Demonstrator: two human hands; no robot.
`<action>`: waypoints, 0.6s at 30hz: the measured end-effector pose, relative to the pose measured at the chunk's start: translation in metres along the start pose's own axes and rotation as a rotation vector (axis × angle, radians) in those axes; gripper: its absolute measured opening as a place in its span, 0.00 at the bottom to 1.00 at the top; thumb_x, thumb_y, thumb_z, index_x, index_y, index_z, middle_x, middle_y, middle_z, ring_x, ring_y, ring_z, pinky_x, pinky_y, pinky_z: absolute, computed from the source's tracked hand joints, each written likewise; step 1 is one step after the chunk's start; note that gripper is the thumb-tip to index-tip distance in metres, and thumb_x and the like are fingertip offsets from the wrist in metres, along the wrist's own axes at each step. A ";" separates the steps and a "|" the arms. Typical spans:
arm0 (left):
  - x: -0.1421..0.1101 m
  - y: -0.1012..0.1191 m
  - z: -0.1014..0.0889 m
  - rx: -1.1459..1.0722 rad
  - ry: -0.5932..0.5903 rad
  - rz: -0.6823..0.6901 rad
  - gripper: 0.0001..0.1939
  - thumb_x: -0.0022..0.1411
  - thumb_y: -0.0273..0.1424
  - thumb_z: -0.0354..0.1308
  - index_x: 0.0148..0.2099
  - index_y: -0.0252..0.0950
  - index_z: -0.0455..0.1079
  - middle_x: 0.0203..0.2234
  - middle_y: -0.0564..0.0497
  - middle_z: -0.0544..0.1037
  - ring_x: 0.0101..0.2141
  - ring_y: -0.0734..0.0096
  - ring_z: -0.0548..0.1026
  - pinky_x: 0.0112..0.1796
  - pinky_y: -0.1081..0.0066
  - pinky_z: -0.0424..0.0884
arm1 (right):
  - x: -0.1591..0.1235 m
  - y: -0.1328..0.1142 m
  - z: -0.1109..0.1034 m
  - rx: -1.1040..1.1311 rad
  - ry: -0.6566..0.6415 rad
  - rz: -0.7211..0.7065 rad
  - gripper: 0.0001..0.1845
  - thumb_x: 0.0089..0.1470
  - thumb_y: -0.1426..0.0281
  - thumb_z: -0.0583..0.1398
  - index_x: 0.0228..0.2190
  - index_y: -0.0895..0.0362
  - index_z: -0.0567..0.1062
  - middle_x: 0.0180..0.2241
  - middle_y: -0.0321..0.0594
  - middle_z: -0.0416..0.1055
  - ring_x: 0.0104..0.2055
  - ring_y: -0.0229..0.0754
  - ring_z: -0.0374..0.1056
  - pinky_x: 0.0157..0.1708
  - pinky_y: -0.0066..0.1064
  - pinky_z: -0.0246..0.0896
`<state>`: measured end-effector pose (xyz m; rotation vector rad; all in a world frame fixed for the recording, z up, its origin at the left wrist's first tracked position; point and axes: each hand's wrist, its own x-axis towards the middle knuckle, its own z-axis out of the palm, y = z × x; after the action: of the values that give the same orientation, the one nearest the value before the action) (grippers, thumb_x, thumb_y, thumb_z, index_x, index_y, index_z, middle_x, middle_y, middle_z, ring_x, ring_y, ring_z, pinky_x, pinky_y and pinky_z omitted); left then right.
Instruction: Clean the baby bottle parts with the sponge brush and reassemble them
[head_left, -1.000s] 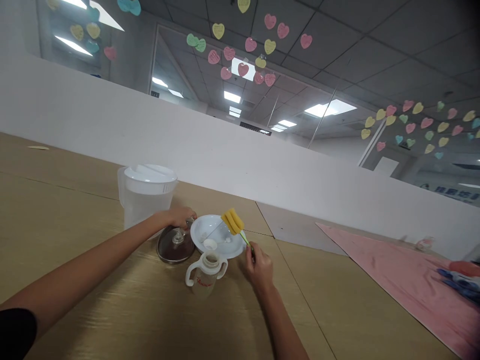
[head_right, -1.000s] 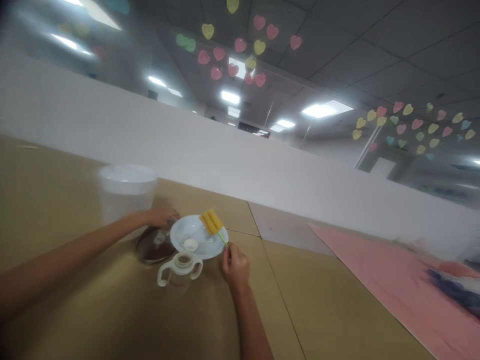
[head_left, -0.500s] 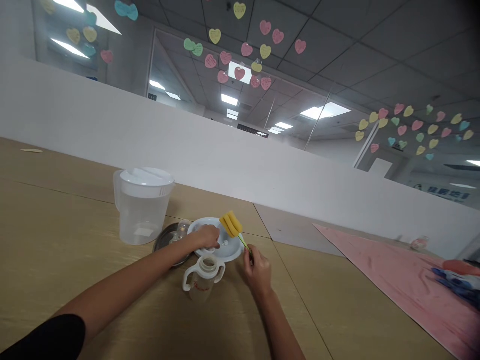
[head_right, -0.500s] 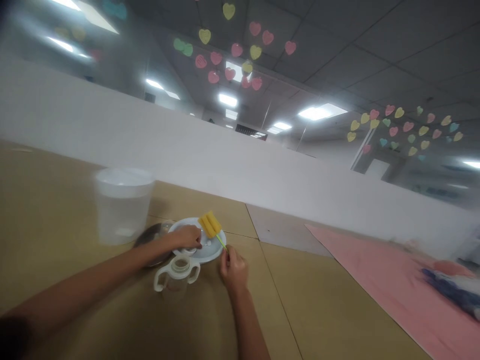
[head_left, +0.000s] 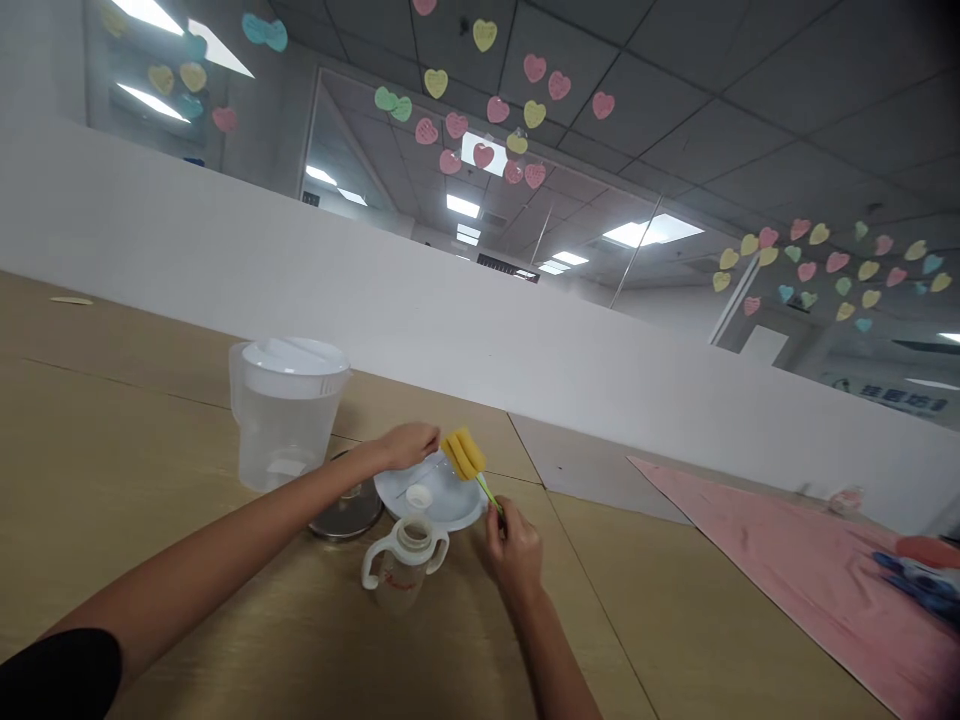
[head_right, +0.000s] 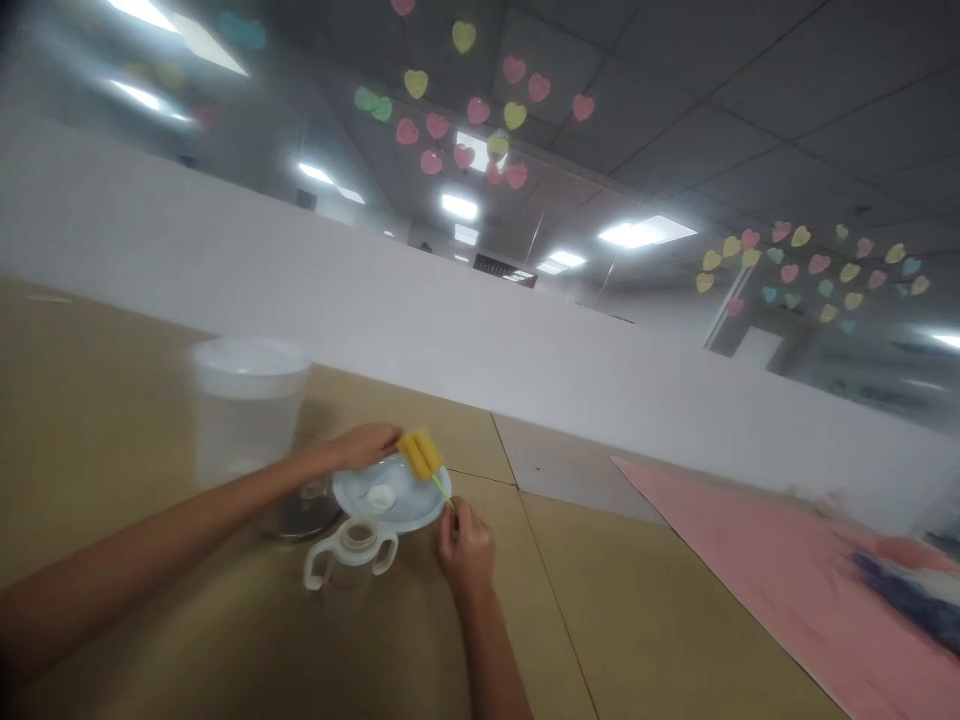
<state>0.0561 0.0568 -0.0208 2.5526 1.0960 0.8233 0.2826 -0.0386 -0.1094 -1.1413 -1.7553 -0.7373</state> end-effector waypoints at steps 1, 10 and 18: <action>-0.003 -0.001 -0.007 -0.035 0.042 -0.012 0.06 0.57 0.28 0.51 0.35 0.34 0.68 0.27 0.48 0.75 0.32 0.64 0.72 0.36 0.67 0.66 | 0.000 0.000 0.000 -0.004 0.005 0.008 0.13 0.60 0.69 0.49 0.32 0.59 0.72 0.18 0.35 0.69 0.18 0.33 0.64 0.20 0.23 0.55; -0.094 -0.017 -0.048 -0.380 0.195 -0.215 0.15 0.62 0.33 0.45 0.38 0.31 0.71 0.28 0.47 0.77 0.28 0.71 0.74 0.31 0.71 0.70 | 0.003 0.003 0.002 -0.058 0.053 -0.009 0.16 0.60 0.66 0.49 0.30 0.60 0.74 0.16 0.35 0.69 0.16 0.33 0.64 0.19 0.23 0.53; -0.130 -0.028 -0.032 -0.456 0.278 -0.320 0.19 0.55 0.41 0.57 0.43 0.34 0.75 0.36 0.45 0.80 0.36 0.61 0.76 0.39 0.66 0.71 | -0.004 0.012 0.005 -0.117 0.036 0.011 0.18 0.60 0.64 0.50 0.31 0.61 0.74 0.15 0.35 0.68 0.15 0.33 0.64 0.17 0.24 0.52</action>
<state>-0.0518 -0.0182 -0.0589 1.8724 1.1874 1.1999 0.2922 -0.0312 -0.1150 -1.2073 -1.6925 -0.8580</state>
